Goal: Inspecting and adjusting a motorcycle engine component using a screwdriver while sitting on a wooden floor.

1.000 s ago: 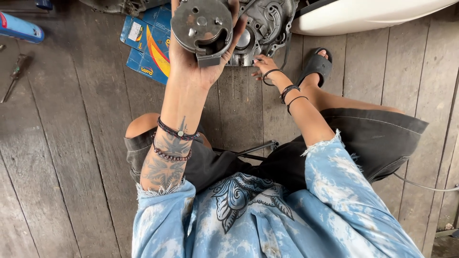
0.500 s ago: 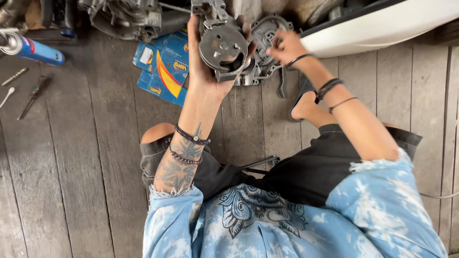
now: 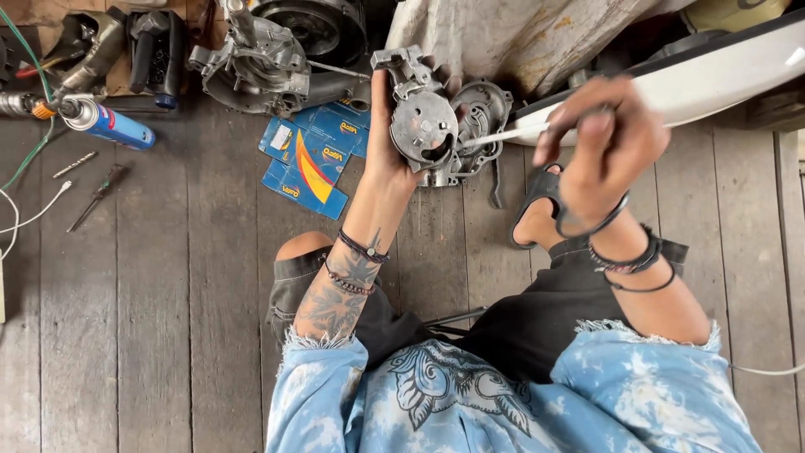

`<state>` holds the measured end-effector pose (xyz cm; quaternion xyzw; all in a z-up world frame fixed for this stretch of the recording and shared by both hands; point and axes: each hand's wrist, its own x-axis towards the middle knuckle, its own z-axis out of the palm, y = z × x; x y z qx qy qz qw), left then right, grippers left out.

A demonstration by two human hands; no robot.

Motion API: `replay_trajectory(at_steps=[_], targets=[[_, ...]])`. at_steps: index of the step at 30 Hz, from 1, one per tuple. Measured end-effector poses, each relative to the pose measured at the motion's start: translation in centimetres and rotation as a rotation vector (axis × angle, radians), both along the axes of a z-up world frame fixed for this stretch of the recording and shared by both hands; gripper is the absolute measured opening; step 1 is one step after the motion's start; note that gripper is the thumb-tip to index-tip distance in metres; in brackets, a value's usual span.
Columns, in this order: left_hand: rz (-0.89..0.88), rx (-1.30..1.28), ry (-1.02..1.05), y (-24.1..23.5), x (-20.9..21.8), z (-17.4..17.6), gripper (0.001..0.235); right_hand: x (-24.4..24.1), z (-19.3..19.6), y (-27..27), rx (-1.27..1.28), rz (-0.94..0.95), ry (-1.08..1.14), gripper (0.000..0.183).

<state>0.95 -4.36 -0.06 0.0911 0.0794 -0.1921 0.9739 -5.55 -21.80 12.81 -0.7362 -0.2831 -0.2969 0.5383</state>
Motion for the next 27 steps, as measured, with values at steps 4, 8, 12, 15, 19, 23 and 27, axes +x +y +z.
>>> replay_trajectory(at_steps=[4, 8, 12, 15, 19, 23, 27], targets=[[0.026, 0.023, -0.045, -0.3, -0.1, -0.5, 0.057, -0.4, -2.0, 0.5, -0.022, 0.017, -0.122, 0.049], [0.087, 0.139, -0.033, -0.7, -0.8, 3.4, 0.059, 0.2, -3.5, 0.5, -0.162, 0.036, -0.205, 0.048], [0.204, 0.357, 0.065, -0.8, -0.9, 5.0, 0.065, 0.5, -3.1, 1.7, -0.341, 0.053, -0.339, 0.037], [0.186, 0.249, -0.023, -0.2, 0.8, 0.2, 0.078, 1.2, -2.4, 2.6, -0.345, 0.029, -0.334, 0.039], [0.196, 0.111, 0.03, 1.0, 1.2, -0.5, 0.079, 1.8, -1.6, 2.9, -0.421, 0.031, -0.319, 0.033], [0.134, 0.002, 0.045, 1.0, 0.9, -0.6, 0.072, 2.4, -1.8, 3.4, -0.495, 0.054, -0.345, 0.028], [0.12, -0.006, 0.088, 0.9, 1.1, -1.8, 0.072, 2.3, -3.0, 3.3, -0.305, 0.086, -0.19, 0.039]])
